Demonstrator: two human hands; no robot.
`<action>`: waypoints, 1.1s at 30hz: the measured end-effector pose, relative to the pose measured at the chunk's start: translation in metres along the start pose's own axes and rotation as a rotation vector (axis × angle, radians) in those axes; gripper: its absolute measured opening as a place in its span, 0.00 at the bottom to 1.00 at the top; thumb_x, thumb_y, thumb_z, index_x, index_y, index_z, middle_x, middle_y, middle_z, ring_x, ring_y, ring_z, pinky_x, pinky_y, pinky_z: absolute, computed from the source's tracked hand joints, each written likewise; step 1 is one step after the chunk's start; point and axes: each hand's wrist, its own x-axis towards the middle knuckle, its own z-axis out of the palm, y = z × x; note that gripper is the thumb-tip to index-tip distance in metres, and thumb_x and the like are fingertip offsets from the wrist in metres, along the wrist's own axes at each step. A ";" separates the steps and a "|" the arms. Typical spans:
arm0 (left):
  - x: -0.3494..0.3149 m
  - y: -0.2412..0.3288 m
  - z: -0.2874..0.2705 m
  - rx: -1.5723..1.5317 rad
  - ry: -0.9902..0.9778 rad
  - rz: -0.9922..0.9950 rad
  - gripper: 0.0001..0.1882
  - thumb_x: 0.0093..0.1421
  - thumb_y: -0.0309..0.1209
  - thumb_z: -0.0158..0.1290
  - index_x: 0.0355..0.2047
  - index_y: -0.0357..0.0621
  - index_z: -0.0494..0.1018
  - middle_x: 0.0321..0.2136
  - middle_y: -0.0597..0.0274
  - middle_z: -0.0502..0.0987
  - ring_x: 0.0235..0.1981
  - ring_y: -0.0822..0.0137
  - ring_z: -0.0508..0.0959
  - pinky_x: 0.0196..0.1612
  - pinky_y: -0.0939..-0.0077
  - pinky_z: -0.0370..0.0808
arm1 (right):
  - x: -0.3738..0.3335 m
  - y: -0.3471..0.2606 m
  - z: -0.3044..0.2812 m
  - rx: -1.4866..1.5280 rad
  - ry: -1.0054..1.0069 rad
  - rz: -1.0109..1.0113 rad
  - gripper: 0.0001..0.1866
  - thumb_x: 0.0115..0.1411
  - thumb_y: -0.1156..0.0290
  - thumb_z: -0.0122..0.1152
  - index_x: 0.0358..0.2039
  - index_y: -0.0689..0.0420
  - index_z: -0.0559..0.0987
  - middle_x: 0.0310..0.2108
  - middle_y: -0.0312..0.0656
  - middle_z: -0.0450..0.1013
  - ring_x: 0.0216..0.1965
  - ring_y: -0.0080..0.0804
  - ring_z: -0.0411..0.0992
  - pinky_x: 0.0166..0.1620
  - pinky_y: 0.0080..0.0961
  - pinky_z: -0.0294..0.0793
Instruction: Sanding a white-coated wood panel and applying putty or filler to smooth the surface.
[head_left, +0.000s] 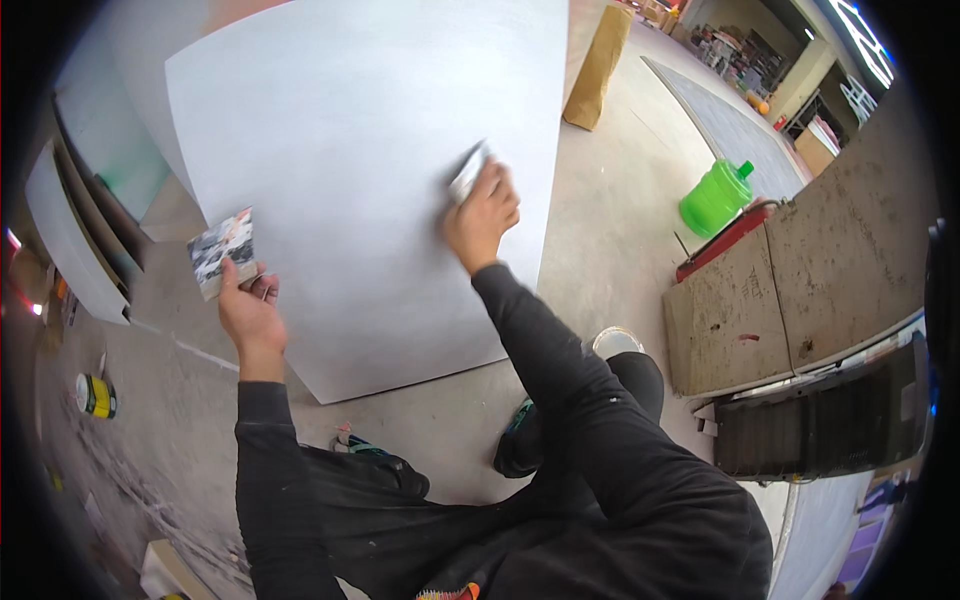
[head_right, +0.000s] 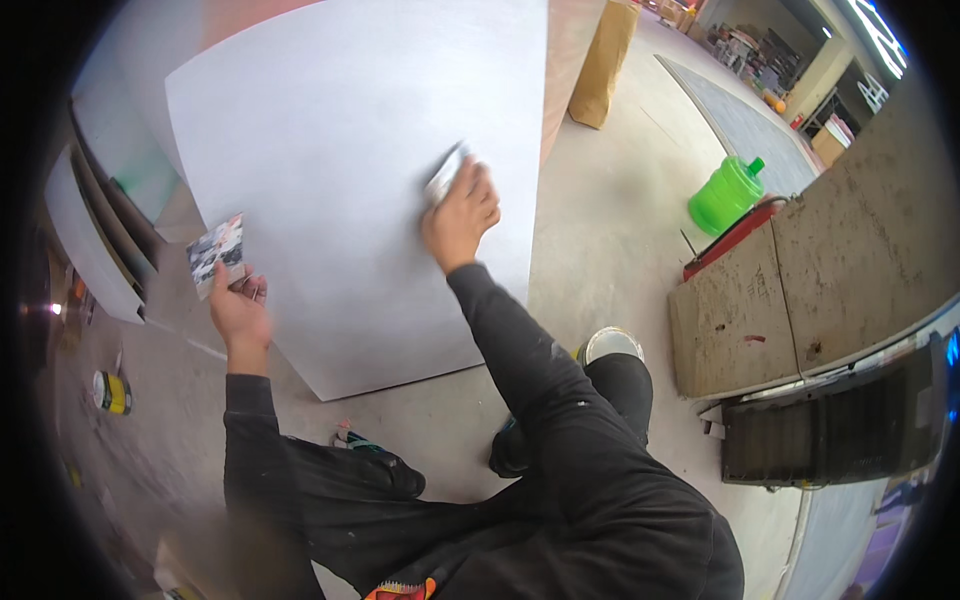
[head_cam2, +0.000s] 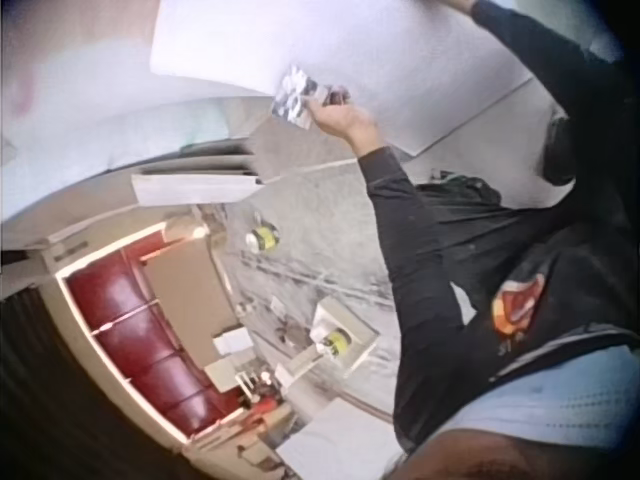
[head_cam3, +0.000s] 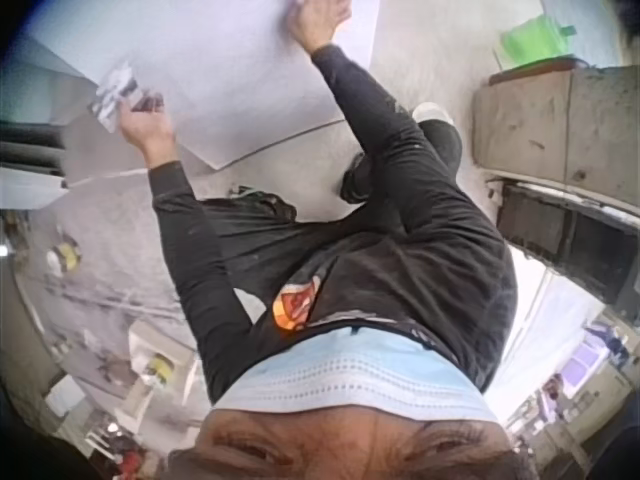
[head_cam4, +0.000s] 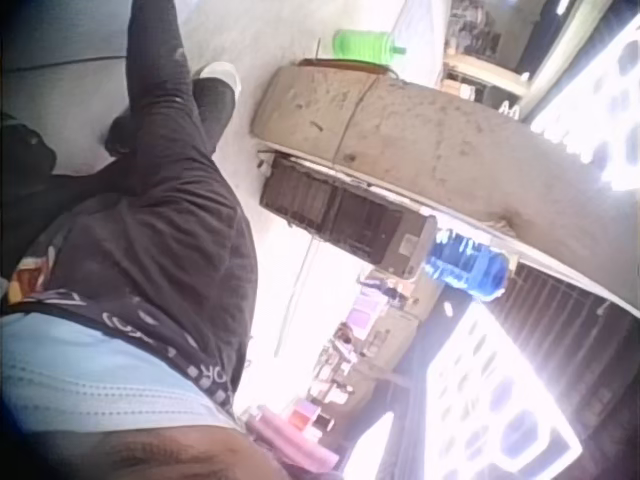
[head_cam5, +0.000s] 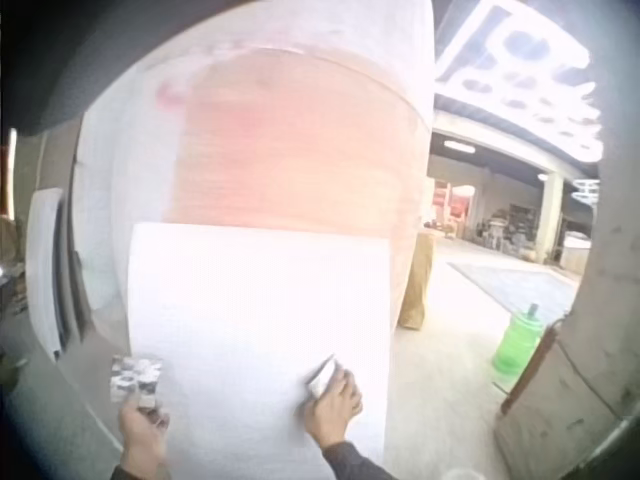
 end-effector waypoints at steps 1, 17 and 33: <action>0.005 -0.001 -0.001 -0.015 0.014 0.004 0.17 0.65 0.46 0.51 0.40 0.45 0.72 0.29 0.66 0.73 0.26 0.74 0.68 0.38 0.74 0.70 | 0.024 0.000 0.000 0.044 0.058 0.183 0.39 0.49 0.79 0.52 0.64 0.62 0.56 0.61 0.59 0.55 0.53 0.60 0.58 0.54 0.56 0.54; -0.010 0.019 -0.016 0.035 -0.001 0.033 0.16 0.63 0.48 0.52 0.37 0.49 0.72 0.27 0.69 0.71 0.27 0.77 0.67 0.39 0.76 0.67 | -0.062 0.045 0.017 -0.101 -0.094 0.582 0.40 0.60 0.55 0.55 0.68 0.54 0.51 0.61 0.61 0.51 0.55 0.63 0.56 0.56 0.57 0.57; -0.004 0.068 -0.073 0.194 -0.075 0.159 0.17 0.66 0.45 0.50 0.38 0.42 0.73 0.27 0.64 0.74 0.28 0.70 0.70 0.39 0.73 0.68 | -0.118 0.019 0.015 0.222 -0.241 0.554 0.42 0.62 0.57 0.55 0.68 0.62 0.47 0.62 0.68 0.49 0.61 0.65 0.51 0.63 0.56 0.47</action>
